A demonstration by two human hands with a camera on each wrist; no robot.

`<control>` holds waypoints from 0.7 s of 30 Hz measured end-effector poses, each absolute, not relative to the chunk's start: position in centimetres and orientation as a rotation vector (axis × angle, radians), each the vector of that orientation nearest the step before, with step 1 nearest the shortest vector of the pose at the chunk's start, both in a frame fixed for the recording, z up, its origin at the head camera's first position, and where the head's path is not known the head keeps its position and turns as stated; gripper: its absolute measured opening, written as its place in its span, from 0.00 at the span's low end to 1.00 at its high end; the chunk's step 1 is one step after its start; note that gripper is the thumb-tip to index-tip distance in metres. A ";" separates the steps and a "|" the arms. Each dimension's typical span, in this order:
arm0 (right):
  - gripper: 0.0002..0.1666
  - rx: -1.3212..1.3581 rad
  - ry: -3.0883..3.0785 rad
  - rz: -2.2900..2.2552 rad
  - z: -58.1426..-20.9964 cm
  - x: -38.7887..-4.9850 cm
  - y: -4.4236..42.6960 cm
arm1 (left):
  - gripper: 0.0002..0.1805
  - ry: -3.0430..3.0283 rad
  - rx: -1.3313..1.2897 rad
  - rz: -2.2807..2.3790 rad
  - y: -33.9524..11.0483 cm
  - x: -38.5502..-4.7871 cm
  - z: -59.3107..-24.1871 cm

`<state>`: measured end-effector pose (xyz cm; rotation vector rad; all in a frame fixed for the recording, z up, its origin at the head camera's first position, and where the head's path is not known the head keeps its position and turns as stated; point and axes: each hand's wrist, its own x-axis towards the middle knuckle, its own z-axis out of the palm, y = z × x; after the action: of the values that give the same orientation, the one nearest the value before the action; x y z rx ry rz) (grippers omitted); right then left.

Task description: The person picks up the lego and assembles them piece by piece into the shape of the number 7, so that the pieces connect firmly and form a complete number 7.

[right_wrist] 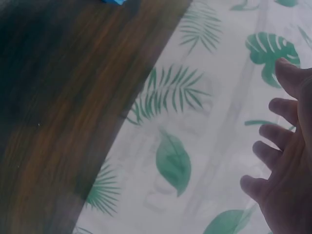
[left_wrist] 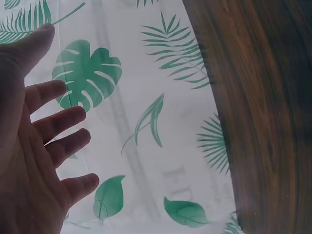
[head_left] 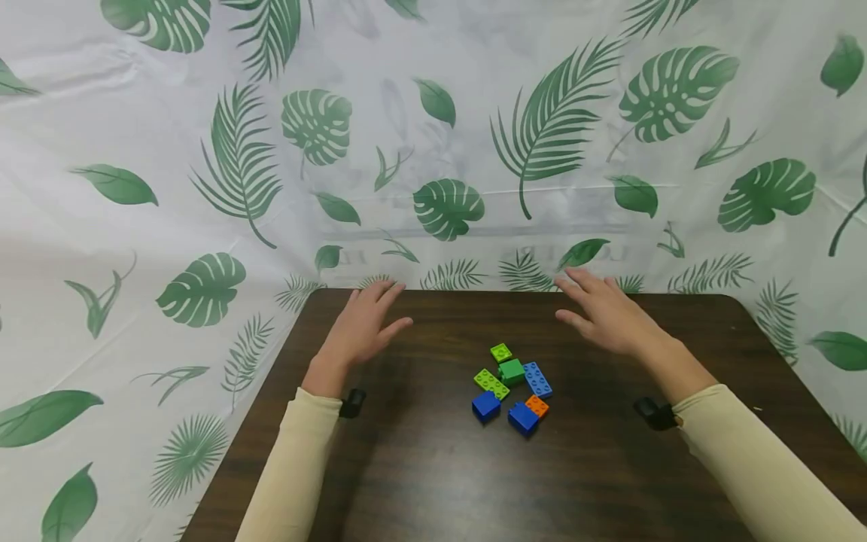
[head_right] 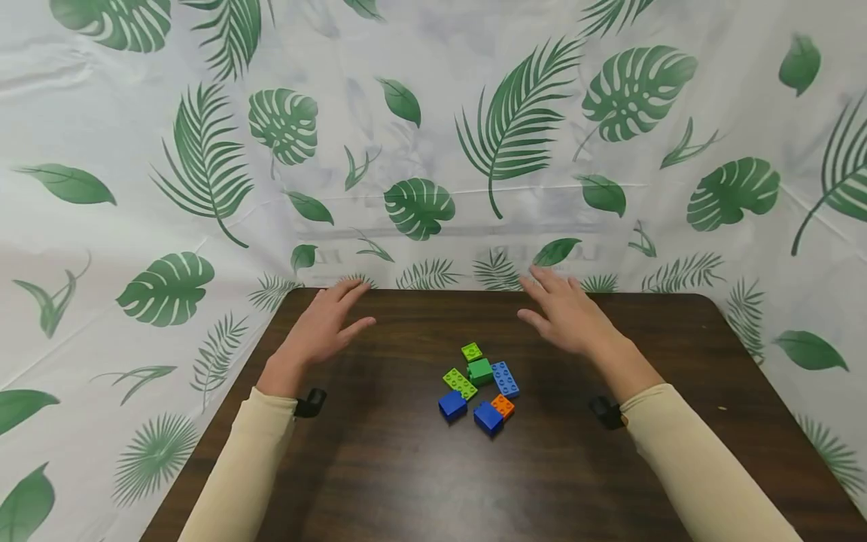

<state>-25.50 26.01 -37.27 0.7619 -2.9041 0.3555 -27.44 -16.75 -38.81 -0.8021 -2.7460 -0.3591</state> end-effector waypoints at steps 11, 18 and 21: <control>0.27 0.868 -2.976 0.391 -40.8 -24.4 23.6 | 0.30 -2.803 -0.849 -0.627 -14.1 -26.0 -41.8; 0.21 0.939 -3.142 0.481 -44.4 -22.7 20.6 | 0.28 -2.932 -0.936 -0.568 -8.7 -23.4 -45.6; 0.22 0.959 -3.165 0.476 -45.8 -22.1 19.5 | 0.31 -2.970 -0.951 -0.474 -6.5 -22.3 -47.3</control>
<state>-22.11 19.46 -45.81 0.9585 -3.1651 0.4756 -22.33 -6.55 -47.33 -0.9507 -2.9700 -0.4740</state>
